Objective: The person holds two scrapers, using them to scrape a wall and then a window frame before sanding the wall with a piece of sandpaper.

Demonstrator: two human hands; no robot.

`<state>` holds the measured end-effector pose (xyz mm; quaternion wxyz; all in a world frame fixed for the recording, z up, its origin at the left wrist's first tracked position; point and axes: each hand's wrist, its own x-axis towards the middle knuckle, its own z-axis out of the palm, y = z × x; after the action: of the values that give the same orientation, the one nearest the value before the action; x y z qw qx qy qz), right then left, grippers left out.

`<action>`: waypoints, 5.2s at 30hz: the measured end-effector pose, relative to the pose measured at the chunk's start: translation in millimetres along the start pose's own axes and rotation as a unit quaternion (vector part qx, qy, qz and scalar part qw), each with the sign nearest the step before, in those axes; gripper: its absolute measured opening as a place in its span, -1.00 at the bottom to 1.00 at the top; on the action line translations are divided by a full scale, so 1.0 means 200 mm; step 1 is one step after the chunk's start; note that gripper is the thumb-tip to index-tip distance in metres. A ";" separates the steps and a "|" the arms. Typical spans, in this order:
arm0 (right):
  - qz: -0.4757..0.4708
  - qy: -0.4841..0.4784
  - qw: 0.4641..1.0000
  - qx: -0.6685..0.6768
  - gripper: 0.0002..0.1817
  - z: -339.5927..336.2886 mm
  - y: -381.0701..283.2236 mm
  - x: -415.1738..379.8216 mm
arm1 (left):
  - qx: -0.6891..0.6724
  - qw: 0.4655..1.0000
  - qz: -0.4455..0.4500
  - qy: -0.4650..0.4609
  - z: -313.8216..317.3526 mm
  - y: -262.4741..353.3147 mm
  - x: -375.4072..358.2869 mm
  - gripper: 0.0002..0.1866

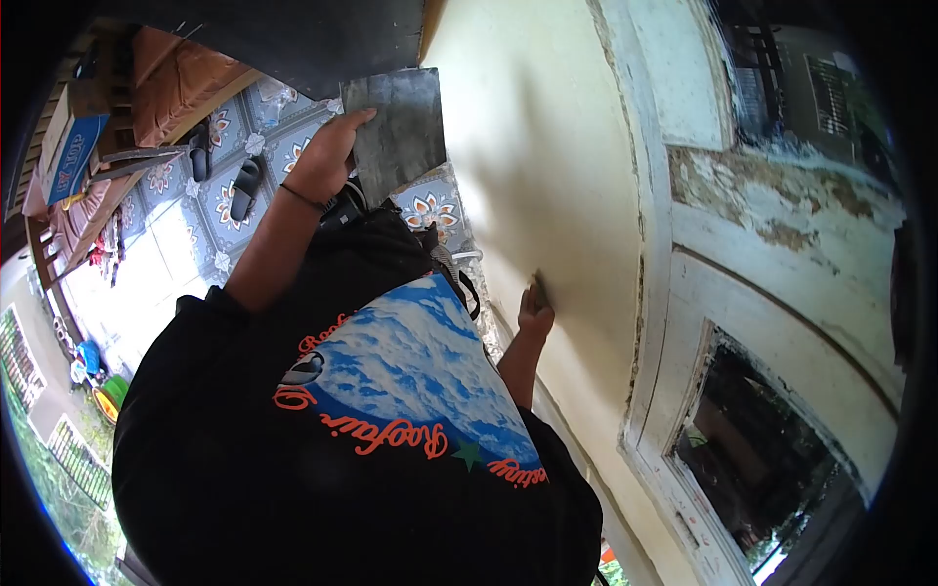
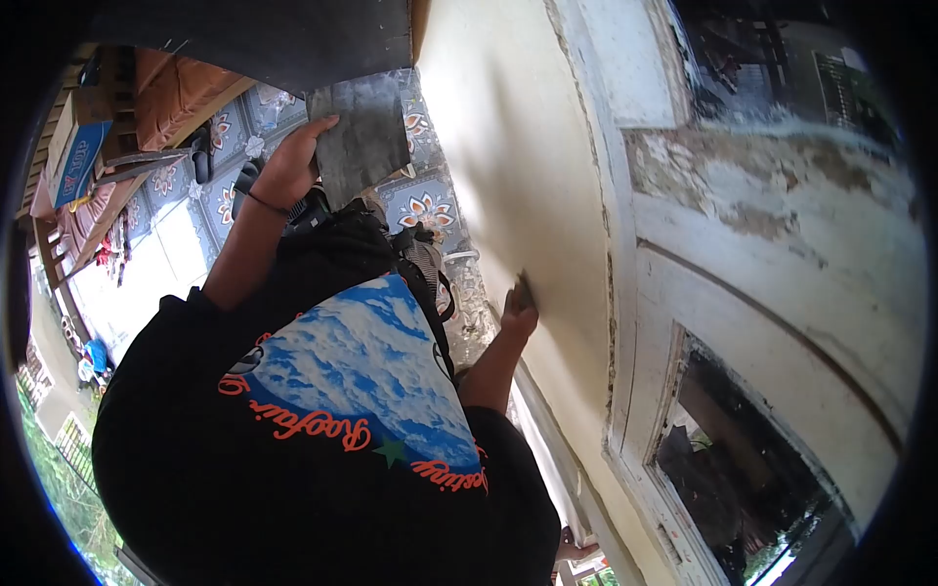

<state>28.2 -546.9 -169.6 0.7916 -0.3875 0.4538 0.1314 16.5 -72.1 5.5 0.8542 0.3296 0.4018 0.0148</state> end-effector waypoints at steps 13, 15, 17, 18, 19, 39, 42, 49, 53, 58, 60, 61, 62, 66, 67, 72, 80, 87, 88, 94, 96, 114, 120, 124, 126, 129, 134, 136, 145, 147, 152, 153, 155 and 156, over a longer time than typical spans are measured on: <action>0.003 0.044 0.994 -0.099 -0.71 1.37 0.35 0.16 | 0.163 0.977 0.105 0.087 -0.23 0.41 0.14 -0.57; 0.033 -0.040 0.997 -0.053 -0.72 1.74 0.41 0.15 | 0.219 0.954 0.198 0.052 -0.35 0.39 0.19 -0.54; 0.040 -0.118 0.992 -0.013 -0.66 2.08 0.47 0.06 | 0.275 0.916 0.293 0.017 -0.44 0.40 0.19 -0.51; 0.059 -0.154 0.986 0.019 -0.65 2.24 0.46 -0.02 | 0.363 0.868 0.338 0.022 -0.45 0.41 0.18 -0.52; 0.077 -0.190 0.977 0.052 -0.64 2.36 0.43 -0.09 | 0.447 0.810 0.379 0.026 -0.45 0.41 0.16 -0.53; 0.064 -0.240 0.957 0.150 -0.68 0.48 -0.07 -0.35 | 0.113 0.991 0.062 -0.024 0.09 0.01 -0.05 -0.70; 0.014 -0.199 0.967 0.155 -0.68 0.31 -0.06 -0.45 | 0.040 0.999 0.018 -0.017 0.07 0.03 -0.02 -0.70; 0.037 -0.248 0.968 0.021 -0.55 0.95 -0.03 -0.39 | -0.055 0.998 -0.004 -0.029 -0.10 0.17 0.22 -0.70; 0.026 -0.312 0.935 -0.165 -0.50 1.57 0.14 -0.24 | -0.082 0.996 0.034 0.009 -0.29 0.28 0.35 -0.71; -0.232 -0.237 0.846 -0.417 -0.46 2.51 0.38 -0.20 | 0.096 0.973 0.125 0.167 -0.32 0.51 0.17 -0.70; -0.241 -0.269 0.837 -0.413 -0.45 2.74 0.44 -0.19 | 0.201 0.928 0.278 0.144 -0.53 0.40 0.26 -0.72; -0.243 -0.275 0.835 -0.410 -0.45 2.79 0.44 -0.19 | 0.301 0.850 0.418 0.114 -0.63 0.34 0.33 -0.74; -0.242 -0.261 0.848 -0.392 -0.44 2.81 0.46 -0.20 | -0.006 0.957 0.260 0.127 -0.62 0.36 0.38 -0.74; -0.234 -0.230 0.899 -0.291 -0.44 2.63 0.46 -0.26 | -0.103 0.982 0.122 0.097 -0.50 0.41 0.22 -0.73; -0.229 -0.217 0.916 -0.246 -0.46 2.54 0.43 -0.29 | -0.050 0.985 0.142 0.082 -0.46 0.39 0.19 -0.70; -0.227 -0.236 0.928 -0.176 -0.53 1.92 0.23 -0.38 | 0.252 0.919 0.304 0.009 -0.21 0.24 0.08 -0.65; -0.251 -0.161 0.943 -0.147 -0.65 0.71 -0.07 -0.52 | 0.011 0.994 0.091 -0.057 0.14 0.03 0.05 -0.68; -0.364 -0.025 0.655 -0.662 -0.66 0.19 -0.27 -0.53 | 0.011 0.999 0.043 0.008 0.11 0.00 0.04 -0.69; -0.365 -0.027 0.651 -0.665 -0.66 0.21 -0.25 -0.50 | 0.009 0.999 0.041 0.013 0.08 0.02 0.03 -0.69; -0.422 -0.043 0.424 -0.800 -0.71 1.00 0.05 -0.25 | 0.023 0.988 0.139 0.065 -0.13 0.23 0.10 -0.73; -0.426 -0.046 0.528 -0.733 -0.64 1.39 0.19 -0.20 | 0.057 0.980 0.168 0.093 -0.28 0.29 0.16 -0.73; -0.300 -0.216 0.917 -0.149 -0.61 2.02 0.34 -0.27 | 0.382 0.850 0.358 0.063 -0.75 0.29 0.27 -0.41; -0.314 -0.243 0.882 -0.255 -0.61 1.24 0.01 -0.43 | 0.627 0.644 0.438 0.004 -0.18 0.23 0.07 -0.58; -0.277 -0.128 0.906 -0.292 -0.52 0.72 -0.16 -0.55 | 0.565 0.741 0.359 -0.046 0.02 0.08 0.02 -0.56; -0.282 -0.069 0.869 -0.400 -0.52 0.49 -0.24 -0.56 | 0.510 0.783 0.344 -0.090 -0.06 -0.05 0.12 -0.64; -0.258 -0.050 0.783 -0.564 -0.55 0.36 -0.33 -0.62 | 0.053 0.998 0.015 -0.032 0.06 0.00 0.06 -0.65; -0.386 -0.081 0.271 -0.878 -0.71 0.45 -0.25 -0.42 | 0.108 0.991 0.073 -0.012 -0.15 0.03 0.17 -0.69; -0.409 -0.058 0.354 -0.839 -0.68 0.61 -0.10 -0.26 | 0.173 0.975 0.135 -0.022 -0.23 0.08 0.22 -0.69; -0.271 -0.156 0.777 -0.546 -0.47 2.04 0.60 0.30 | 0.036 0.971 0.155 0.179 -0.48 0.44 0.18 -0.77; -0.178 -0.213 0.874 -0.399 -0.47 2.44 0.64 0.20 | 0.551 0.702 0.413 0.180 -0.59 0.45 0.13 -0.68; -0.110 -0.358 0.904 -0.208 -0.46 2.71 0.61 0.03 | 0.562 0.672 0.449 0.172 -0.58 0.47 0.07 -0.50; -0.112 -0.357 0.905 -0.200 -0.46 2.67 0.60 0.00 | 0.566 0.668 0.453 0.167 -0.55 0.45 0.06 -0.50; -0.146 -0.294 0.934 -0.141 -0.46 2.53 0.56 -0.10 | 0.546 0.722 0.396 0.157 -0.48 0.43 0.04 -0.61; -0.151 -0.290 0.937 -0.122 -0.47 2.42 0.50 -0.17 | 0.552 0.716 0.400 0.149 -0.44 0.42 0.03 -0.61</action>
<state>251.5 -119.9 -51.7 0.8461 -0.4899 0.1215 0.1710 -20.4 43.7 10.1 0.3642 0.8660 0.2917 0.1797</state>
